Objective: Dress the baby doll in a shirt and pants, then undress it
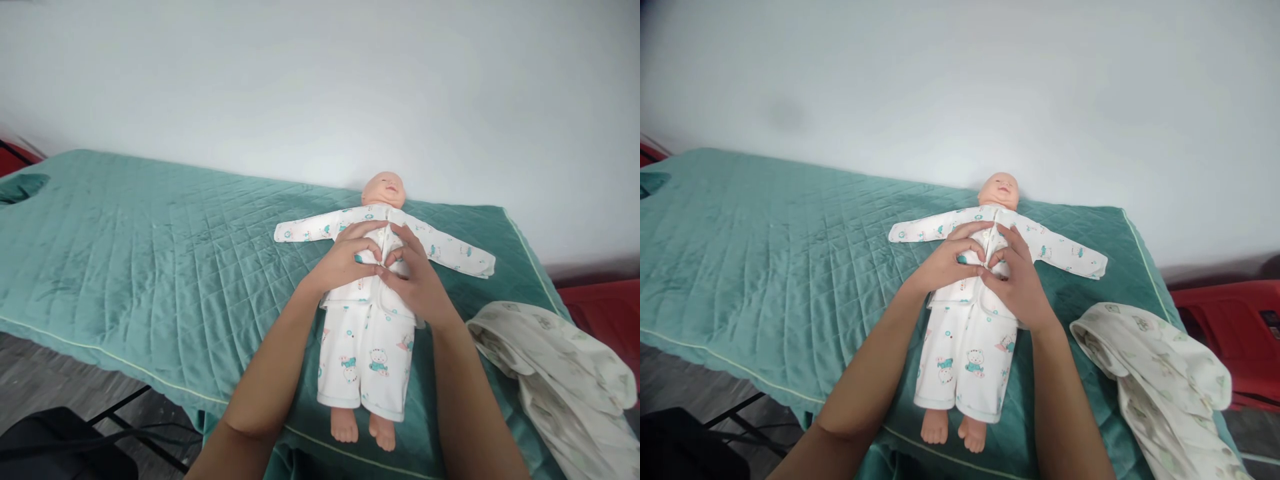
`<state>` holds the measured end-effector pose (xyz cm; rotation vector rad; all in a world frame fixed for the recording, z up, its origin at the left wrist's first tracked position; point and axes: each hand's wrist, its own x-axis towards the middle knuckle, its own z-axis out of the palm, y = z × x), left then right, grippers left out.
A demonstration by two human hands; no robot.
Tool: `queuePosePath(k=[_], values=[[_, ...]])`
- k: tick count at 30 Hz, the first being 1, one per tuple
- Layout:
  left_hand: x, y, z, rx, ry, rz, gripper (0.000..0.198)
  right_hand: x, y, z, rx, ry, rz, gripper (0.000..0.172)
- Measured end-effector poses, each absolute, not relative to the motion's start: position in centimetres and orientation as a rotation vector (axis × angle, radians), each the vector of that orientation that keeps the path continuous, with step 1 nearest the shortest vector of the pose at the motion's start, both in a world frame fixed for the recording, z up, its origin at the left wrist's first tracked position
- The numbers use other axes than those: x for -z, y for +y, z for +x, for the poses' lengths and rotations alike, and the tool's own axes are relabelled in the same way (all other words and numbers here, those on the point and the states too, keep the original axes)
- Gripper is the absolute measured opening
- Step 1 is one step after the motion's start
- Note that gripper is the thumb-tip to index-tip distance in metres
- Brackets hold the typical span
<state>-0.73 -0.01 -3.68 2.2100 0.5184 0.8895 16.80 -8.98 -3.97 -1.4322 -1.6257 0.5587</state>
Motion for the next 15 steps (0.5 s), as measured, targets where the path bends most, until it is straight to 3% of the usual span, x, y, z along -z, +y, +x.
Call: queuePosePath(k=[9,15], values=[[3.6,0.0,-0.9,-0.916,0.505,2.082,0.010,3.9,-8.9,17.8,-0.676,-1.579,-1.302,0.011],[4.1,0.3,-0.9,-0.976,0.508,1.979,0.017,4.4,-8.4,18.2,-0.900,-0.804,-0.990,0.014]])
